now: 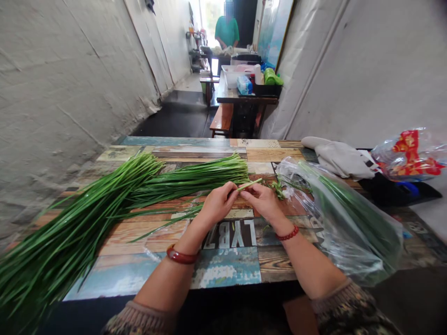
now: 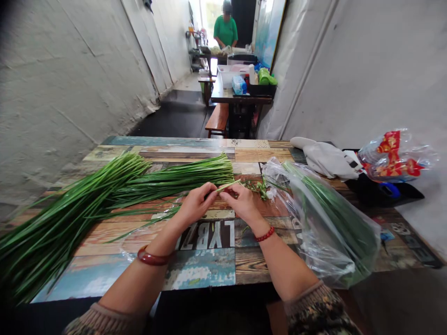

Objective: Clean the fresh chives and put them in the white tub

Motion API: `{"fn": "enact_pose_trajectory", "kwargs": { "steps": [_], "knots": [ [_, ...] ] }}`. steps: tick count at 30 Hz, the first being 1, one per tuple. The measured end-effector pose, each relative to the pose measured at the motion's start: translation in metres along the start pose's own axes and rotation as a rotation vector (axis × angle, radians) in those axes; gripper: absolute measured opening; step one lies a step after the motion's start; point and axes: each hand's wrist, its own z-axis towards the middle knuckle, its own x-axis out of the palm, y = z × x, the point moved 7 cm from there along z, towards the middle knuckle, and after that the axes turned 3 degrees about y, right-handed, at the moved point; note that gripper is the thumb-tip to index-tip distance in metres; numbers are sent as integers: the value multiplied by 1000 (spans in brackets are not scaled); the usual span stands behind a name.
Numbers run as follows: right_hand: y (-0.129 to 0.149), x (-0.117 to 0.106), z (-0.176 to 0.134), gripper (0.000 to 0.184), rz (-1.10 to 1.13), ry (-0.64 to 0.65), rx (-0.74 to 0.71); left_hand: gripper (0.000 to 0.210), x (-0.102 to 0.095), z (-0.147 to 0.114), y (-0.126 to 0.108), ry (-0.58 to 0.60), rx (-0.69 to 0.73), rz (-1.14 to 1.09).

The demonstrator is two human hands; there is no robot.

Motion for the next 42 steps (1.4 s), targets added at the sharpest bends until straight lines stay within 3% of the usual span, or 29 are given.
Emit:
{"fn": "enact_pose_trajectory", "kwargs": {
  "steps": [3,8,11,18,23,27,31,34,39,42],
  "knots": [
    [-16,2,1,17,196,-40,115,20,1,-1,0,16,10,-2],
    [-25,-21,3,17,543,-202,212,19,-3,-1,7,10,-43,70],
    [-21,-28,4,22,642,-192,243,20,-3,-2,8,26,-69,147],
    [-16,-25,5,23,486,-200,173,21,0,-2,4,83,-49,265],
    [-23,3,2,27,436,-19,220,27,12,-3,4,191,30,359],
    [-18,3,1,22,150,42,92,31,13,-3,8,219,-13,469],
    [-8,-4,2,20,36,58,-26,32,11,-3,5,192,-15,395],
    [-2,-7,2,23,12,102,-70,31,9,-3,4,144,-5,329],
    [-16,-37,10,33,95,-162,84,25,-12,-3,21,-89,-187,316],
    [-20,-37,23,30,16,-125,72,24,-21,-4,28,-183,-230,306]
  ]
}}
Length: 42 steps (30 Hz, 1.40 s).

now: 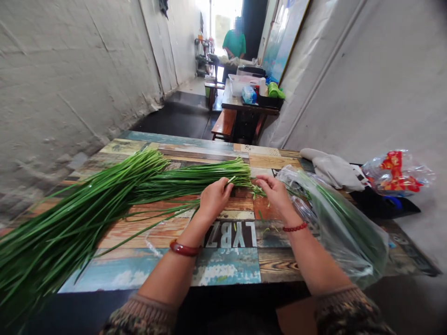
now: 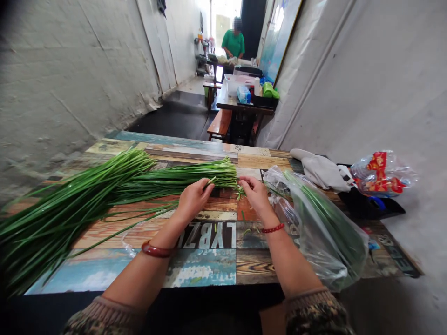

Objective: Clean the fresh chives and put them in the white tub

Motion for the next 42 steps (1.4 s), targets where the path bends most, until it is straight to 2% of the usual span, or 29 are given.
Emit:
{"fn": "enact_pose_trajectory", "kwargs": {
  "steps": [2,5,9,11,15,18,21,26,29,33,35,38,42],
  "knots": [
    [1,10,10,24,-130,61,-59,19,0,1,2,-8,-8,-35],
    [3,27,23,17,-388,80,-151,13,1,2,3,-11,4,-96],
    [5,46,30,8,-779,37,-197,22,1,3,3,-40,41,-117],
    [9,47,28,5,-852,-5,-222,23,2,3,4,-50,59,-127],
    [23,36,16,8,-711,-30,-298,23,0,2,-2,-119,156,-201],
    [35,31,2,10,-586,52,-359,22,-7,-1,-9,-197,251,-294],
    [46,31,-13,10,-553,110,-423,18,-12,-3,-16,-236,322,-365],
    [54,40,-27,8,-517,164,-483,11,-3,-2,-24,-63,344,-280],
    [54,37,-26,8,-444,147,-439,12,3,0,-24,6,307,-234],
    [53,23,-21,19,-261,144,-355,20,7,3,-19,38,258,-220],
    [51,15,-19,24,-238,130,-337,21,8,4,-17,46,237,-225],
    [47,10,-16,17,-306,114,-340,20,9,4,-16,42,230,-248],
    [45,17,-17,9,-383,137,-386,19,8,4,-16,33,237,-266]
  ]
}}
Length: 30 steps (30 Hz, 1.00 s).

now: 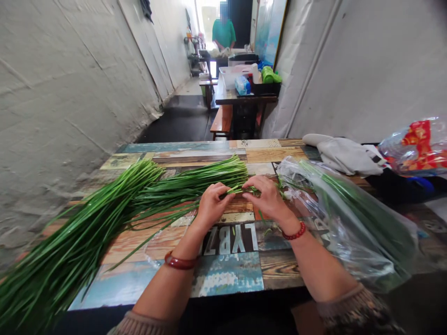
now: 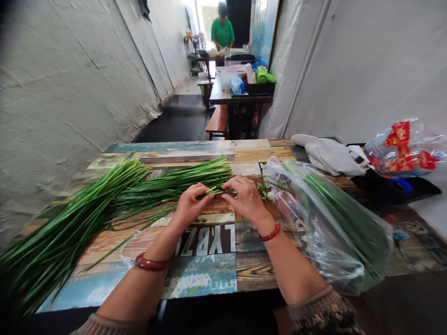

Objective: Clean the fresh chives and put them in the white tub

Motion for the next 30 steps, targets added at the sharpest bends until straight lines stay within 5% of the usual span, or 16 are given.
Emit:
{"fn": "enact_pose_trajectory", "kwargs": {
  "steps": [4,12,15,18,20,30],
  "knots": [
    [3,6,-1,7,79,-45,-2,18,0,0,-1,-5,4,10],
    [-43,-4,-9,23,403,-224,368,16,-1,-1,0,-33,-24,40],
    [-45,-13,-5,31,354,-162,296,15,-2,-1,-2,-35,-4,50],
    [-36,-20,-2,9,132,-121,184,11,-2,-2,-6,-31,27,115],
    [-28,-22,-1,15,65,-139,133,10,-3,-3,-11,-30,65,178],
    [-2,5,0,10,67,13,-28,18,0,-6,-24,-31,190,387]
  ]
}}
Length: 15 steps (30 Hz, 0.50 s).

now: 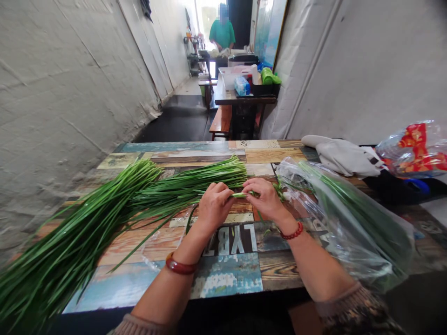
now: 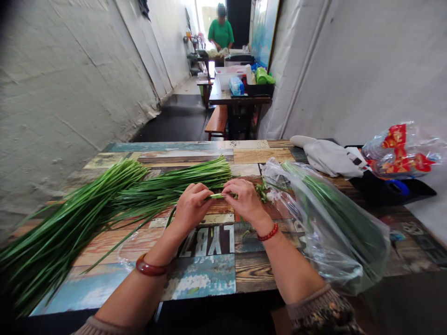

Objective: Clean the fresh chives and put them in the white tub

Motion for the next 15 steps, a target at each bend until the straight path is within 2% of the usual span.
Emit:
{"fn": "enact_pose_trajectory", "kwargs": {
  "steps": [5,7,10,12,15],
  "knots": [
    [2,4,-1,13,135,-101,70,16,0,-1,-5,6,20,71],
    [-3,8,-2,14,239,-149,156,16,0,-1,-7,21,21,113],
    [-25,12,-8,20,436,-245,345,18,-1,-1,-8,33,17,147],
    [-43,9,-12,25,543,-319,436,17,-6,-1,-2,-21,-27,114],
    [-57,0,-13,31,524,-350,427,16,-17,-2,15,-147,-146,11]
  ]
}}
